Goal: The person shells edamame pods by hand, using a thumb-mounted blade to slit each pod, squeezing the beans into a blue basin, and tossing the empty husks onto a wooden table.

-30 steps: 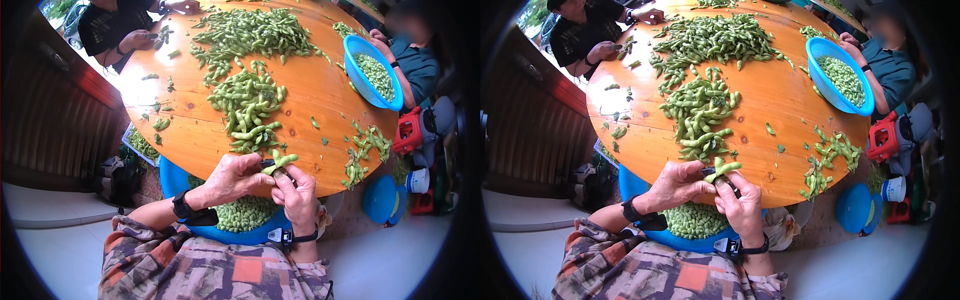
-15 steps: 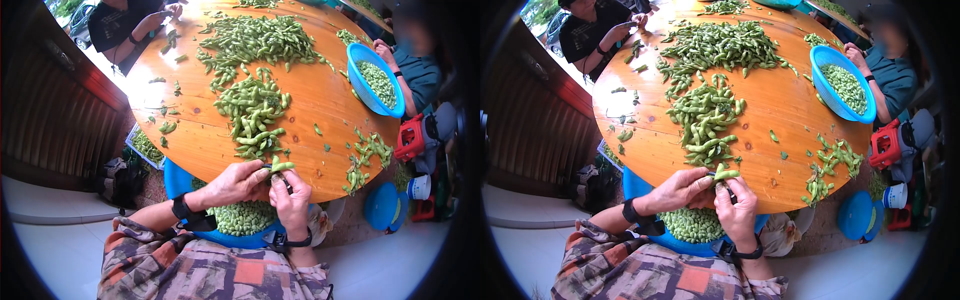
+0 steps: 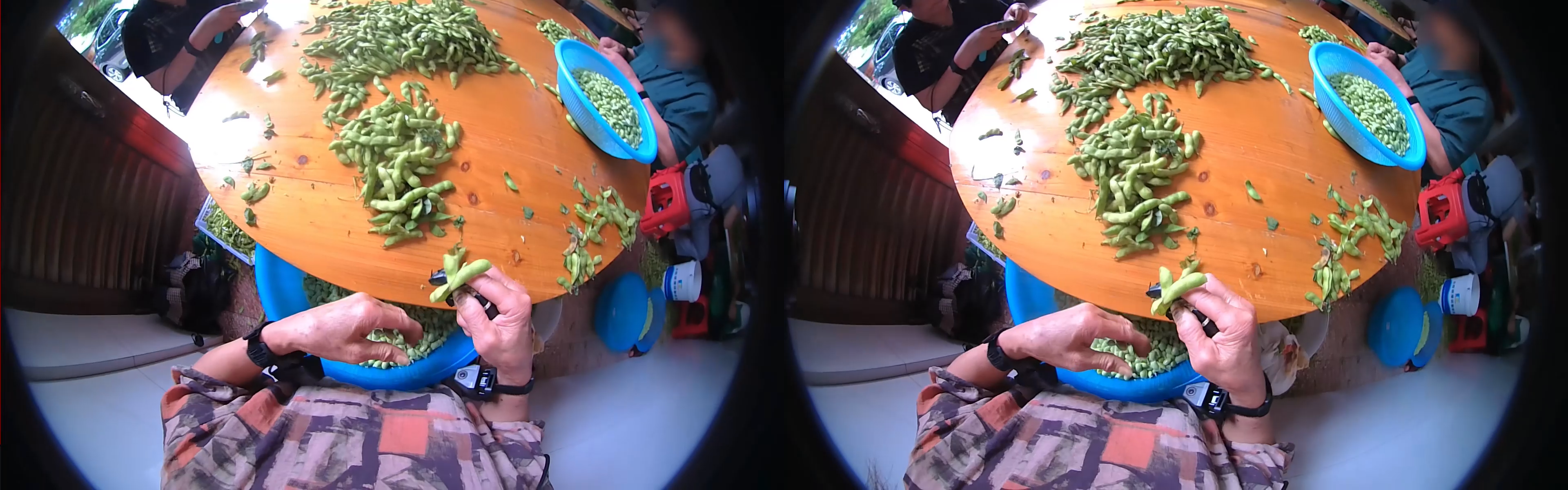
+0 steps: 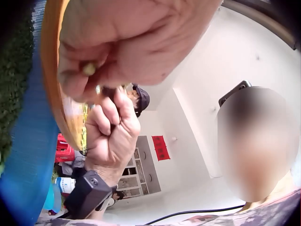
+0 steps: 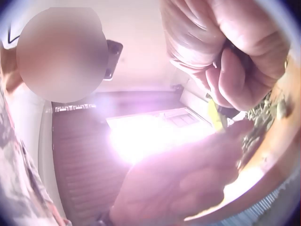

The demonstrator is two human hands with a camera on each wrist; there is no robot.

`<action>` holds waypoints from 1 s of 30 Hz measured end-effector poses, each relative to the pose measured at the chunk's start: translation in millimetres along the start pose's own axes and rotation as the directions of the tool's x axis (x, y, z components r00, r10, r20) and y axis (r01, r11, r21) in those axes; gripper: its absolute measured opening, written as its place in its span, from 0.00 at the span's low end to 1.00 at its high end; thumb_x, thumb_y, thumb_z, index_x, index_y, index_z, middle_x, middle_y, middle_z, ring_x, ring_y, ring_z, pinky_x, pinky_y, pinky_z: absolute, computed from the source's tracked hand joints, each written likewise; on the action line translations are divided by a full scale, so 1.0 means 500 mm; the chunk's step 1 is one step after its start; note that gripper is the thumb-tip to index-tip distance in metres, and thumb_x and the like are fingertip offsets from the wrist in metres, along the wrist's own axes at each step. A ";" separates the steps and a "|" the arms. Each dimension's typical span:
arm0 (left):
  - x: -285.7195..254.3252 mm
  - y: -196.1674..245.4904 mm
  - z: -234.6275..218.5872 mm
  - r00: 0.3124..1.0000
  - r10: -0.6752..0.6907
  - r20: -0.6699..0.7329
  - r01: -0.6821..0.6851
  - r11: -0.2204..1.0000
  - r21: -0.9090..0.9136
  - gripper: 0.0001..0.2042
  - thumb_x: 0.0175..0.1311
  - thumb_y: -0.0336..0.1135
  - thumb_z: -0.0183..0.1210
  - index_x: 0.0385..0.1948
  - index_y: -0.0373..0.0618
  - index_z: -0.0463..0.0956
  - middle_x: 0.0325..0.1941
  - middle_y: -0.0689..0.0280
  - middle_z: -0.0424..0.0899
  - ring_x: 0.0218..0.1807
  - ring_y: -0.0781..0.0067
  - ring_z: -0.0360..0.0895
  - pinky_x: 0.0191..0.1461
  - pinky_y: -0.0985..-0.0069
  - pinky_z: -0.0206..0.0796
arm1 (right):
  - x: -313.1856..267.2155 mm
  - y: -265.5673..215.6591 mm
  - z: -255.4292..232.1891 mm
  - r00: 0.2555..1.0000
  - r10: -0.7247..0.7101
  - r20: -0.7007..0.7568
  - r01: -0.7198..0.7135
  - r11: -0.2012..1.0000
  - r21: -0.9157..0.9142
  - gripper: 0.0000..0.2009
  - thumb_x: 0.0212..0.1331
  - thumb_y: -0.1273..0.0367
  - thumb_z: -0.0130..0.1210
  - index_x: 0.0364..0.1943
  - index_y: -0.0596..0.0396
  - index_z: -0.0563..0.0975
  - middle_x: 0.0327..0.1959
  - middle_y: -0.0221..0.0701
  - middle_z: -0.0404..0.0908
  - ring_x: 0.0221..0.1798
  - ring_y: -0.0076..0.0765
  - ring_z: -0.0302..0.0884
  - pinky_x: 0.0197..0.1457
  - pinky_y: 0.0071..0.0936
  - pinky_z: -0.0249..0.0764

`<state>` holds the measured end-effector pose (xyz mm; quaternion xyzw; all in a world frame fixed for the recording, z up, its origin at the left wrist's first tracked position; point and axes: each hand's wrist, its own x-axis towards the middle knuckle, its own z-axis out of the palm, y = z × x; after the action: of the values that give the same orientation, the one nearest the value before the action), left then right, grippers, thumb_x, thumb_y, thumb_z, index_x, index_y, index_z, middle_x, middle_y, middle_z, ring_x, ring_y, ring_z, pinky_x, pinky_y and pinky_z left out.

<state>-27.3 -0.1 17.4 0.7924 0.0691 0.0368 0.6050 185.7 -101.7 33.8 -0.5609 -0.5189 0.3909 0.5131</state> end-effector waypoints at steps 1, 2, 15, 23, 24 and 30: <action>-0.001 0.014 0.001 0.994 -0.058 -0.093 0.055 0.998 -0.028 0.17 0.67 0.31 0.61 0.55 0.39 0.75 0.42 0.65 0.86 0.46 0.76 0.81 0.51 0.72 0.74 | -0.002 -0.001 -0.002 1.000 0.009 -0.001 -0.009 1.000 -0.001 0.10 0.57 0.81 0.56 0.43 0.64 0.81 0.36 0.34 0.80 0.32 0.30 0.80 0.34 0.22 0.73; -0.003 0.028 -0.001 0.975 -0.118 -0.186 0.109 0.992 -0.058 0.18 0.67 0.33 0.62 0.56 0.39 0.76 0.43 0.65 0.86 0.47 0.76 0.81 0.53 0.72 0.74 | -0.001 -0.004 -0.003 0.995 -0.092 0.042 0.096 0.991 -0.091 0.10 0.56 0.82 0.56 0.43 0.64 0.81 0.36 0.36 0.80 0.34 0.35 0.81 0.36 0.25 0.74; 0.065 -0.009 0.027 0.763 -0.170 -0.623 -0.172 0.876 -0.450 0.08 0.68 0.29 0.60 0.46 0.39 0.81 0.42 0.68 0.80 0.41 0.82 0.74 0.44 0.81 0.70 | -0.003 0.017 0.039 0.983 -0.170 -0.071 0.123 0.894 -0.431 0.12 0.52 0.82 0.56 0.42 0.64 0.78 0.35 0.42 0.75 0.33 0.49 0.78 0.36 0.38 0.75; 0.062 0.005 0.022 0.858 -0.350 -0.376 0.013 0.746 -0.665 0.06 0.70 0.29 0.58 0.41 0.37 0.79 0.27 0.71 0.79 0.24 0.87 0.72 0.27 0.85 0.65 | -0.004 -0.027 -0.012 0.987 0.102 -0.124 -0.105 0.994 -0.016 0.12 0.59 0.80 0.54 0.47 0.65 0.79 0.31 0.29 0.74 0.28 0.20 0.70 0.31 0.18 0.66; 0.065 0.007 0.025 0.860 -0.350 -0.371 0.016 0.745 -0.666 0.06 0.70 0.29 0.58 0.41 0.37 0.79 0.27 0.71 0.79 0.24 0.87 0.72 0.27 0.85 0.65 | -0.002 -0.026 -0.004 0.992 0.110 -0.059 -0.109 0.994 0.019 0.12 0.60 0.80 0.54 0.47 0.65 0.79 0.32 0.29 0.74 0.28 0.20 0.70 0.31 0.18 0.65; 0.062 -0.001 0.037 0.763 -0.345 -0.547 0.056 0.878 -0.475 0.08 0.67 0.33 0.63 0.34 0.38 0.80 0.23 0.72 0.76 0.24 0.88 0.69 0.26 0.84 0.62 | -0.003 -0.007 0.026 0.984 0.177 0.008 -0.175 0.967 0.187 0.12 0.63 0.78 0.54 0.50 0.67 0.78 0.33 0.28 0.71 0.27 0.17 0.69 0.28 0.17 0.65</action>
<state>5.7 -12.9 11.3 0.5696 0.3395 0.2409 0.7087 172.3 -101.5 35.1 -0.5556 -0.4259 0.4796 0.5290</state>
